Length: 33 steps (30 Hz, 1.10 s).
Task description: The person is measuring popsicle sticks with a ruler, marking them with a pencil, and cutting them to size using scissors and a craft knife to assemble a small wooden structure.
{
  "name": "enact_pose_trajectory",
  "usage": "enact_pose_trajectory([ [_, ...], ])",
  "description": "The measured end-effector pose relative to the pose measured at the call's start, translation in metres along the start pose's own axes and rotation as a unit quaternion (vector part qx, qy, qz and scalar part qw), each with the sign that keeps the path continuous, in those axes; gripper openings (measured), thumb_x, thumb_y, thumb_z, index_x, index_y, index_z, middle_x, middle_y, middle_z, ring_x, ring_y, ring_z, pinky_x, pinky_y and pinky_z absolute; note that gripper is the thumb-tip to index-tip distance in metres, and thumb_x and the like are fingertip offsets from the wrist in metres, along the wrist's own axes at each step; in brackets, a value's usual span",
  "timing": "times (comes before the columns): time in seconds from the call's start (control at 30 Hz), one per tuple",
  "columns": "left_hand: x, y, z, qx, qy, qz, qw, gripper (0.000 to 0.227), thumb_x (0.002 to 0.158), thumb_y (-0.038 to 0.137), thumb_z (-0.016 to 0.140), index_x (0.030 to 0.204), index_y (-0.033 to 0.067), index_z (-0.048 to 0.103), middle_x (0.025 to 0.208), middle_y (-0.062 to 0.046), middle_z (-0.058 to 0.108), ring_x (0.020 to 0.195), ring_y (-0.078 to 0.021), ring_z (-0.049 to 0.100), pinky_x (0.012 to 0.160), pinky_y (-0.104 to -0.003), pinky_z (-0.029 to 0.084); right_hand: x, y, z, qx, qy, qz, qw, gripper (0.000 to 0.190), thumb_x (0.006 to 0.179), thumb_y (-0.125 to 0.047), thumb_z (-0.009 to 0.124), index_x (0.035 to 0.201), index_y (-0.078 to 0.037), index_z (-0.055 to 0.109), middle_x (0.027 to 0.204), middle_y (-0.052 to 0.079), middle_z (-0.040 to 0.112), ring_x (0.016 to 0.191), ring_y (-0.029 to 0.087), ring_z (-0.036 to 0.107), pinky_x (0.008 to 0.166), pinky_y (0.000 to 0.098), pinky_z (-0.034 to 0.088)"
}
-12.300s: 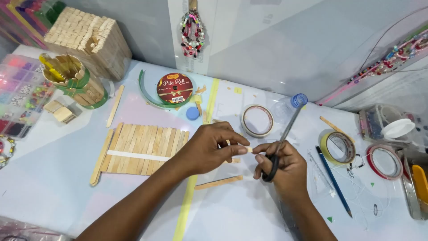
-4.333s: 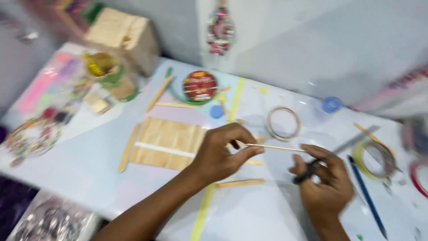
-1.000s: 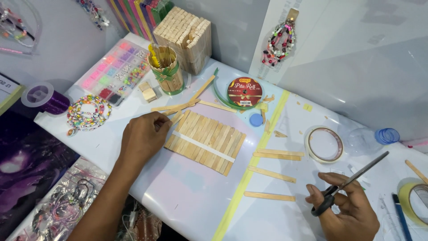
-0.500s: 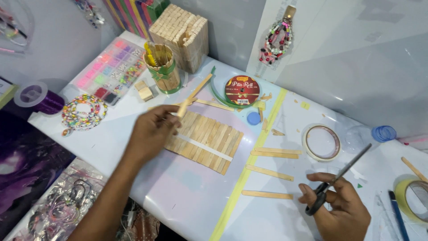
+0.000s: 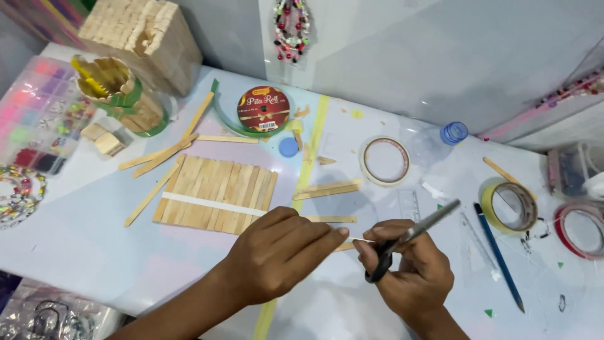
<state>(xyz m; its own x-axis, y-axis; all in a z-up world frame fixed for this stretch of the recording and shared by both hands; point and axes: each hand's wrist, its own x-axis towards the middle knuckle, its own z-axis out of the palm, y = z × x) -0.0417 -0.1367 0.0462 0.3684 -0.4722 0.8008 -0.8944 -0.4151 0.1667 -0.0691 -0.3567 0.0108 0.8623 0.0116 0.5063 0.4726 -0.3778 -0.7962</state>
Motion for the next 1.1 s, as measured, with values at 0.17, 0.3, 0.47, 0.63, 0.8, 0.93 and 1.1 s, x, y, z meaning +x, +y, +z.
enact_pose_trajectory([
  [0.17, -0.011, 0.000, 0.005, 0.010, 0.049, -0.107, 0.993, 0.024, 0.094, 0.008, 0.080, 0.111, -0.0051, 0.070, 0.089, -0.013, 0.072, 0.072, -0.0258, 0.067, 0.063, -0.037, 0.055, 0.000, 0.005, -0.007, -0.050, 0.026, -0.086, 0.995, 0.024, 0.079, 0.002, 0.080, 0.094, 0.006, 0.062, 0.085, 0.019, 0.069, 0.071, 0.022, 0.073, 0.053, 0.0210, 0.060],
  [0.3, -0.009, 0.004, 0.005, 0.020, 0.068, -0.149, 0.986, 0.018, 0.090, 0.011, 0.083, 0.097, -0.0003, 0.071, 0.079, -0.007, 0.071, 0.061, -0.0193, 0.063, 0.057, -0.030, 0.053, 0.004, 0.002, -0.005, -0.080, 0.048, -0.100, 0.991, 0.023, 0.080, 0.002, 0.079, 0.090, 0.007, 0.061, 0.083, 0.019, 0.068, 0.072, 0.024, 0.072, 0.053, 0.0222, 0.057],
  [0.47, -0.010, 0.002, 0.006, 0.003, 0.066, -0.156, 0.986, 0.019, 0.090, 0.012, 0.084, 0.095, 0.0005, 0.070, 0.075, -0.007, 0.068, 0.061, -0.0196, 0.061, 0.056, -0.031, 0.051, 0.008, -0.002, -0.006, -0.082, 0.047, -0.078, 0.992, 0.023, 0.080, 0.001, 0.080, 0.093, 0.006, 0.061, 0.084, 0.019, 0.069, 0.073, 0.022, 0.071, 0.054, 0.0211, 0.054],
  [0.63, -0.012, 0.000, 0.008, -0.031, 0.061, -0.184, 0.981, 0.017, 0.089, 0.013, 0.083, 0.091, 0.0016, 0.070, 0.075, -0.007, 0.069, 0.062, -0.0177, 0.062, 0.057, -0.028, 0.052, 0.006, 0.005, -0.008, -0.068, 0.043, -0.037, 0.996, 0.023, 0.080, 0.001, 0.080, 0.095, 0.006, 0.063, 0.086, 0.017, 0.069, 0.077, 0.022, 0.071, 0.059, 0.0215, 0.058],
  [0.8, -0.015, -0.005, 0.009, -0.167, 0.051, -0.380, 0.908, 0.008, 0.085, 0.011, 0.081, 0.091, 0.0064, 0.080, 0.077, -0.003, 0.076, 0.063, -0.0112, 0.065, 0.061, -0.024, 0.054, 0.018, -0.005, -0.017, -0.078, 0.004, 0.176, 0.981, 0.027, 0.078, -0.014, 0.084, 0.098, -0.004, 0.068, 0.085, 0.004, 0.076, 0.052, 0.012, 0.074, 0.046, 0.0183, 0.058],
  [0.93, -0.018, -0.018, 0.004, -0.156, 0.052, -0.459, 0.873, 0.008, 0.082, 0.012, 0.083, 0.088, 0.0067, 0.082, 0.083, -0.003, 0.081, 0.063, -0.0091, 0.067, 0.064, -0.023, 0.057, 0.041, 0.002, -0.041, -0.079, -0.056, 0.338, 0.936, 0.035, 0.075, -0.011, 0.087, 0.106, -0.008, 0.072, 0.079, 0.010, 0.083, 0.067, 0.020, 0.084, 0.062, 0.0260, 0.064],
  [1.1, -0.019, -0.035, 0.000, -0.157, 0.014, -0.639, 0.753, 0.014, 0.081, 0.016, 0.086, 0.094, 0.0116, 0.086, 0.079, 0.001, 0.082, 0.063, -0.0053, 0.058, 0.059, -0.021, 0.046, 0.066, -0.020, -0.055, -0.319, -0.236, 0.510, 0.763, 0.061, 0.074, -0.027, 0.094, 0.128, -0.030, 0.065, 0.103, -0.011, 0.075, 0.062, 0.018, 0.056, 0.072, 0.0280, 0.044],
])
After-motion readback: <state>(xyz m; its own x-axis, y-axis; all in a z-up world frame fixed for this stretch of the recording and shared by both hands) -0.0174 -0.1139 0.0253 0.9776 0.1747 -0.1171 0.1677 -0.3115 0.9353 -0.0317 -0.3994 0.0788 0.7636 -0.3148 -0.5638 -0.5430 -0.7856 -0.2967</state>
